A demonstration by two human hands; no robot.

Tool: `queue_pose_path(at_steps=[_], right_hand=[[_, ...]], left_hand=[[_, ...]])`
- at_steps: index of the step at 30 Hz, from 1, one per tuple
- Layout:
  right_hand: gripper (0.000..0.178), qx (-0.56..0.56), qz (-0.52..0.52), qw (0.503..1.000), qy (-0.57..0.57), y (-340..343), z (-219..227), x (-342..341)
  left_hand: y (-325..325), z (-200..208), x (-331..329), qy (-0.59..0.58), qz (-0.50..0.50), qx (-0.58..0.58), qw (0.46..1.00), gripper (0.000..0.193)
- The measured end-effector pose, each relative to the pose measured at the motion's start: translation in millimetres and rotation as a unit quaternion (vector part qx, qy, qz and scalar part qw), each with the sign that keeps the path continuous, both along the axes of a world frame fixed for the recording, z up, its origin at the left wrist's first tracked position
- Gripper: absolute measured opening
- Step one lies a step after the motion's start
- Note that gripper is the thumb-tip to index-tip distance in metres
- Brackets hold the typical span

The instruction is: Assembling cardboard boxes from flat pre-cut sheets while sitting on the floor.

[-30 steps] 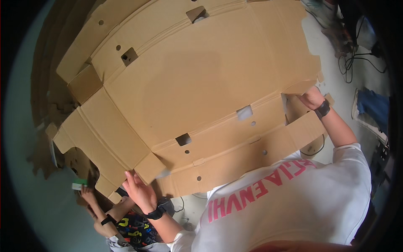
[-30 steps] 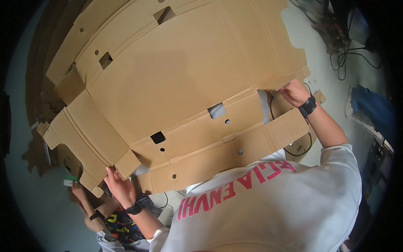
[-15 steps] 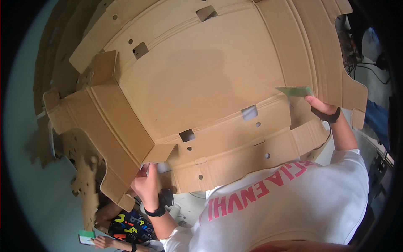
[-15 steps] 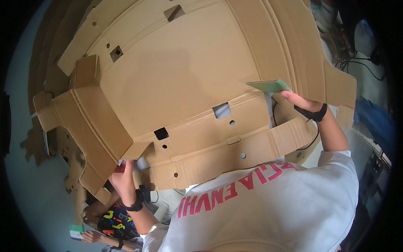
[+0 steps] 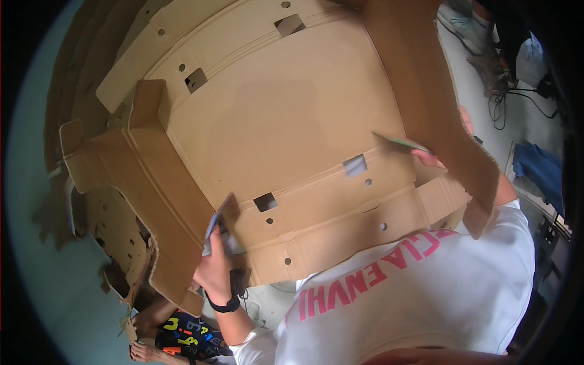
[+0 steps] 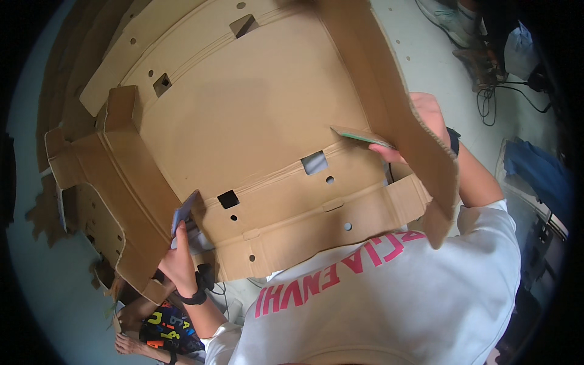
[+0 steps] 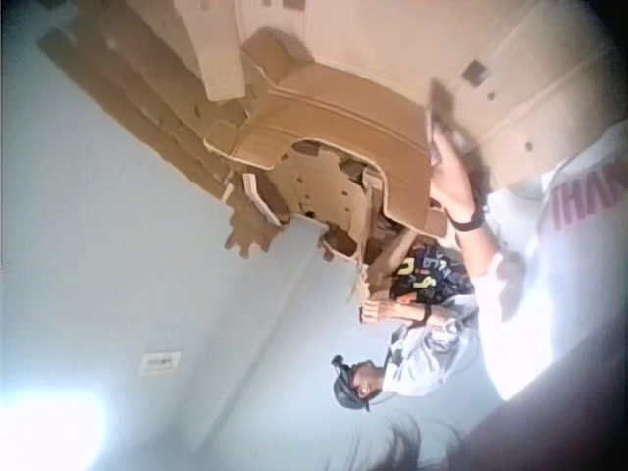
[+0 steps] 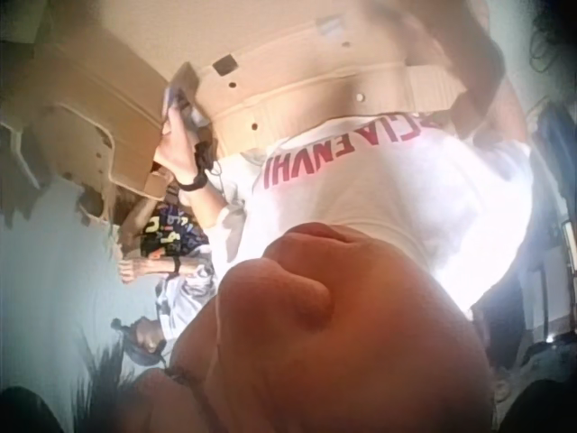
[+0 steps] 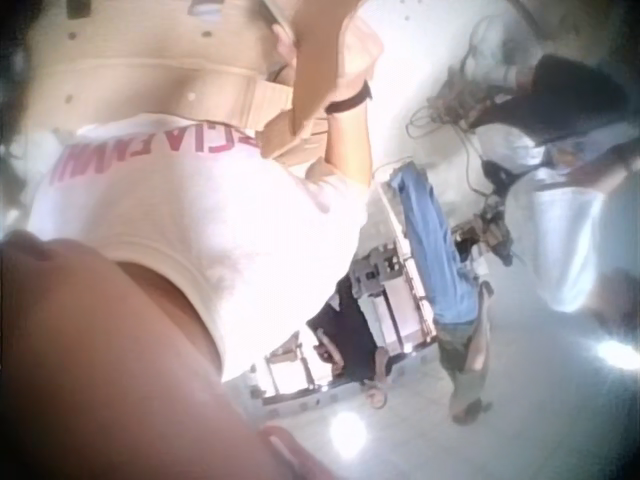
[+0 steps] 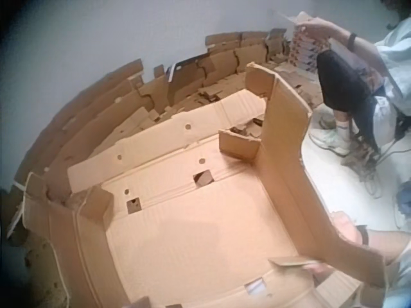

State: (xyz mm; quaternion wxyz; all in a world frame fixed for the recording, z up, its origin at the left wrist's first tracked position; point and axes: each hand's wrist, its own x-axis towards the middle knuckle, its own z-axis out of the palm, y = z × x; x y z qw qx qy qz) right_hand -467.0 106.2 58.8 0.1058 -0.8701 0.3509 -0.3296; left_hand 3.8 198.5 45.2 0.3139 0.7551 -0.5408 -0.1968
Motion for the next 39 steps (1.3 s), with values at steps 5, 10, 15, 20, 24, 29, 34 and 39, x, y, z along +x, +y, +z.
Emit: queue_pose_path(at_steps=[5, 10, 15, 20, 24, 29, 34, 39], right_hand=[[0.033, 0.068, 0.027, 0.997, 0.006, -1.2, -2.8, -12.5], [0.034, 0.387, 0.066, 0.918, -0.053, -18.7, 8.7, -38.9], [0.034, 0.451, 0.015, 0.888, -0.085, -43.9, 5.2, -37.7], [0.085, 0.458, 0.003, 0.888, -0.047, -49.4, 9.5, -39.9], [0.108, 0.320, 0.107, 0.940, 0.052, -29.4, 6.2, -37.4], [0.113, 0.156, -0.016, 0.987, 0.024, 3.7, -13.8, -23.8], [0.110, 0.046, -0.076, 0.994, 0.061, 10.0, -29.2, -13.5], [0.101, 0.024, -0.080, 0.995, 0.048, 17.3, -40.1, -2.9]], left_hand=[[4.0, -6.6, 2.0, -0.130, -0.038, -0.056, 0.989, 0.035], [3.6, -1.3, 3.9, -0.060, -0.041, -0.026, 0.997, 0.033], [2.5, 3.6, -2.4, -0.078, -0.033, -0.013, 0.996, 0.028], [4.0, 2.1, -0.8, -0.049, -0.022, -0.002, 0.999, 0.025], [6.4, -2.8, 2.4, -0.071, -0.007, 0.016, 0.997, 0.026], [4.9, -4.8, 1.3, -0.049, -0.003, 0.000, 0.999, 0.030], [4.8, -2.4, -4.3, -0.041, 0.000, 0.002, 0.999, 0.031], [5.5, -6.2, -2.9, -0.064, 0.001, -0.021, 0.998, 0.029]])
